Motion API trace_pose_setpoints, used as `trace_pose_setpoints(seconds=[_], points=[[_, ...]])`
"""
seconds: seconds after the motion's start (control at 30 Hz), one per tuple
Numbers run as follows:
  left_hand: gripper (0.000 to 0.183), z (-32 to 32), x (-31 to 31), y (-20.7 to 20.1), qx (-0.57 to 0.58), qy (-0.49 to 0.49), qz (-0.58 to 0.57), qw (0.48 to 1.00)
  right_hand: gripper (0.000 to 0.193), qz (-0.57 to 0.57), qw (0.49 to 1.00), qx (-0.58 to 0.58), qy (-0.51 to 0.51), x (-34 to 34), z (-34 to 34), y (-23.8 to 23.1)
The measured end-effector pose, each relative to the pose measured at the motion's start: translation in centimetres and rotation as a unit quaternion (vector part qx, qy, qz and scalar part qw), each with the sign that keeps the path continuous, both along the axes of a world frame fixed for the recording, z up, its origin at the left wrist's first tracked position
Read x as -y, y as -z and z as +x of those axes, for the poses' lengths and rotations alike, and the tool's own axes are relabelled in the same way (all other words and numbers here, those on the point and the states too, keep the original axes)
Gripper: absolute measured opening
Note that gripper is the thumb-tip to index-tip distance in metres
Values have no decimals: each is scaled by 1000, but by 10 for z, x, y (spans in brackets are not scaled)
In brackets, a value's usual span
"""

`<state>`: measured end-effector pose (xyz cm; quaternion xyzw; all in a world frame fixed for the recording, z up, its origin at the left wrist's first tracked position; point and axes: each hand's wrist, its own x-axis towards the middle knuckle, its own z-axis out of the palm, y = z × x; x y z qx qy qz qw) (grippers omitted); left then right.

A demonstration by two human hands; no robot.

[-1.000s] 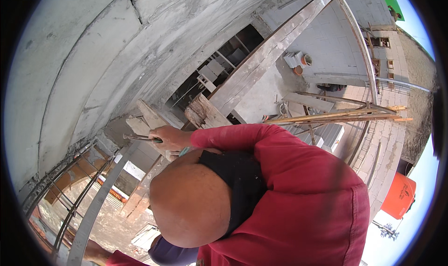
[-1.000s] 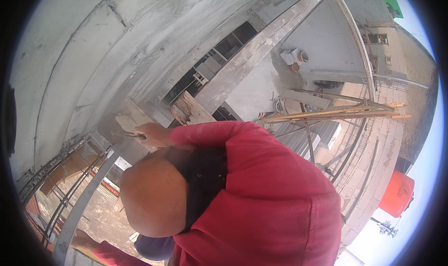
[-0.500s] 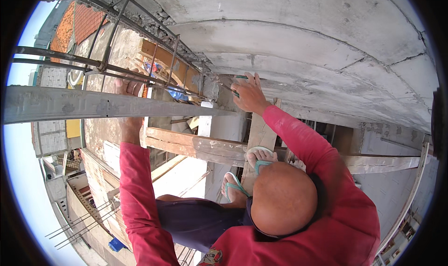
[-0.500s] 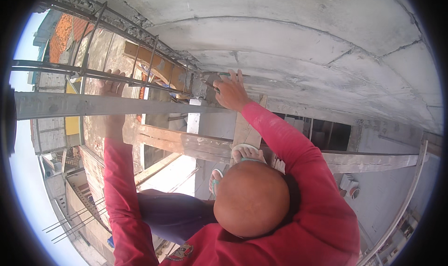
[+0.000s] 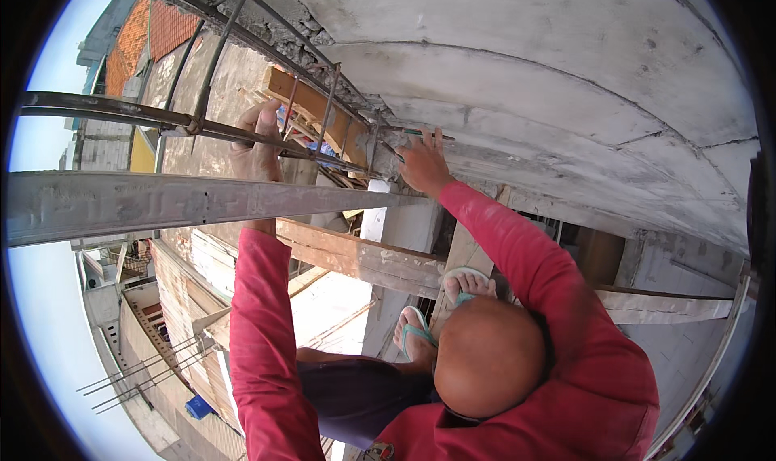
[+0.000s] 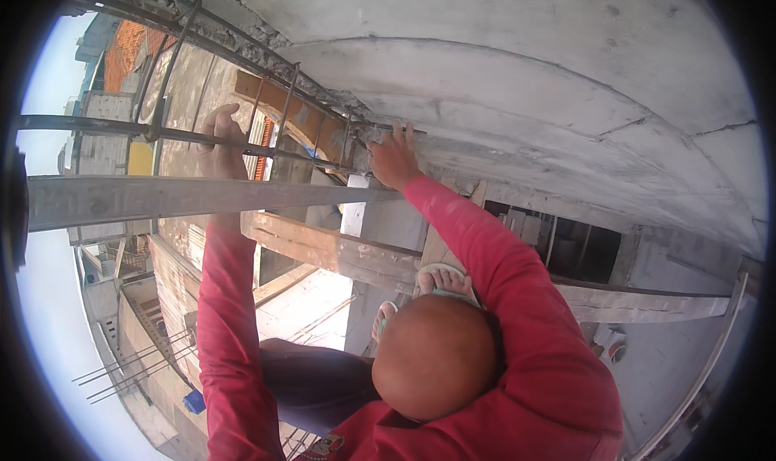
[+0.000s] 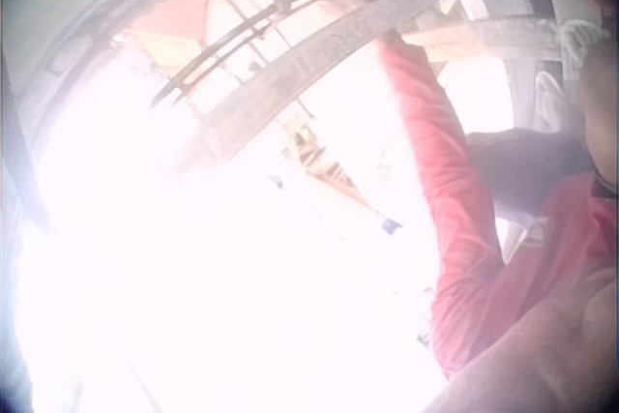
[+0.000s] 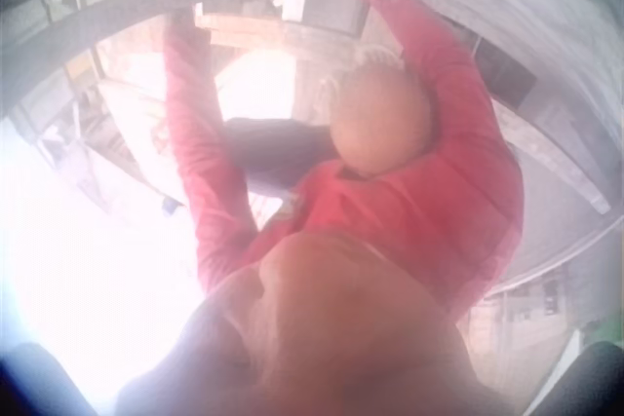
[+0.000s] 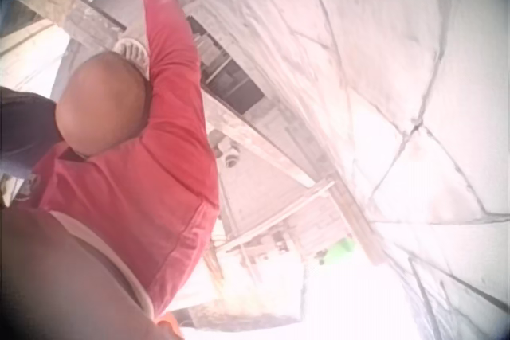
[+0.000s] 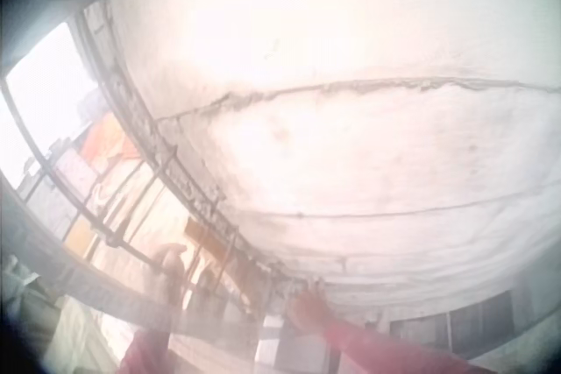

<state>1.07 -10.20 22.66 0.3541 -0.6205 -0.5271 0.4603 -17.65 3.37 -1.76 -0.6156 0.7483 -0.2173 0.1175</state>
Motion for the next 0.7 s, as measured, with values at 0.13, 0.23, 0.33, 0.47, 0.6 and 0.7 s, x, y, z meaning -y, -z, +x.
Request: trace_pose_setpoints(seconds=[0.13, 0.23, 0.33, 0.47, 0.6, 0.7], points=[[35, -7, -5, -2, 8, -30, 5, 1000, 36, 14, 1000, -17, -14, 5, -4, 1], [33, -11, -7, -7, 18, -44, 17, 999, 35, 25, 999, -16, -22, 7, -9, -2], [32, -14, -8, -9, 35, -53, -8, 998, 28, -20, 997, -74, -28, 11, -18, -9], [31, -15, -9, -6, 62, -56, -22, 996, 23, 52, 993, -74, -77, 26, -35, -21], [30, -13, -8, -5, 69, -61, -25, 995, 25, 102, 988, -39, -108, 31, -42, -27], [27, -13, -8, -5, 56, -56, -20, 997, 26, 76, 989, -47, -117, 30, -46, -29]])
